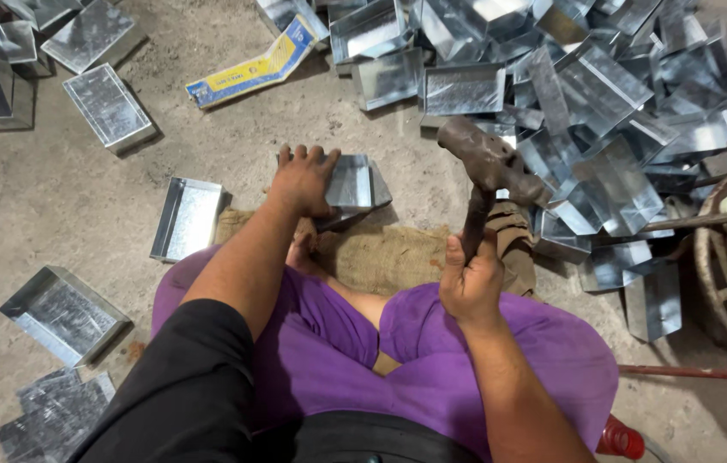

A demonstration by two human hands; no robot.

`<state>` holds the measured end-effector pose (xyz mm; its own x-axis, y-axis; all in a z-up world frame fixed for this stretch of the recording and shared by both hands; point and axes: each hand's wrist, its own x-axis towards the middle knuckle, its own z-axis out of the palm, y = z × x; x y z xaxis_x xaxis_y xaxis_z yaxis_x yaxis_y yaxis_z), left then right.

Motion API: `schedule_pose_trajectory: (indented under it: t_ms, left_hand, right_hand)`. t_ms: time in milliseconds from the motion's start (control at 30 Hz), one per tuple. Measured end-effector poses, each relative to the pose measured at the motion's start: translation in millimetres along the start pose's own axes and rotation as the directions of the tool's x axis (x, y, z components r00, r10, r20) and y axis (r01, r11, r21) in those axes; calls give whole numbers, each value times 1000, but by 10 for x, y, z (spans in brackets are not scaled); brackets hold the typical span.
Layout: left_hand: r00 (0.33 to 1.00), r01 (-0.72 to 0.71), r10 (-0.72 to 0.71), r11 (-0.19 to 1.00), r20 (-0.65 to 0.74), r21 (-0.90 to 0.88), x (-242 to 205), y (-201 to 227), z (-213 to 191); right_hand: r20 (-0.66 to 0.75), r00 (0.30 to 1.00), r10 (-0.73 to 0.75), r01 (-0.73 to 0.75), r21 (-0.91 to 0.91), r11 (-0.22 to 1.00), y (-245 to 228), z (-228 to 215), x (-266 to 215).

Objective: The person sits on the floor and repeatedly hammers small rectangular metal boxes with a hammer. They pick up each box, place it on a cloth, strike it several times, and then set it aside.

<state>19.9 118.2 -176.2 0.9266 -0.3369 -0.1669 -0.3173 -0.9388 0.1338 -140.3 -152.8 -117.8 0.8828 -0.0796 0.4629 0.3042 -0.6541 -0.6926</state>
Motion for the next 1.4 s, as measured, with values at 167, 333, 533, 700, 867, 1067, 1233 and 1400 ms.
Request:
schedule_pose_trajectory:
  t_ms: [167, 333, 533, 700, 867, 1067, 1233, 1400]
  left_hand:
    - [999, 38, -38, 999, -6, -4, 58, -163, 47]
    - [999, 34, -35, 999, -27, -13, 55, -151, -2]
    - [999, 41, -42, 998, -21, -43, 14, -176, 82]
    - [994, 73, -64, 993, 93, -91, 62, -176, -14]
    - [919, 214, 74, 733, 388, -646, 183, -572, 25]
    - [793, 520, -21, 545, 609, -658, 208, -853, 265]
    - [789, 517, 6, 535, 615, -668, 240, -847, 292]
    - [783, 525, -3, 540, 622, -658, 207, -813, 294]
  right_hand:
    - [265, 927, 265, -214, -206, 955, 119, 324, 23]
    - [394, 861, 321, -147, -412, 899, 162, 469, 99]
    - [302, 929, 213, -155, -204, 967, 151, 444, -26]
    - [332, 871, 362, -302, -219, 928, 212, 443, -3]
    - [285, 850, 444, -426, -126, 896, 167, 212, 20]
    - [-246, 966, -78, 220, 625, 749, -50, -311, 300]
    - [-224, 957, -182, 263, 421, 868, -35, 113, 239]
    - [442, 851, 283, -152, -309, 939, 85, 443, 223]
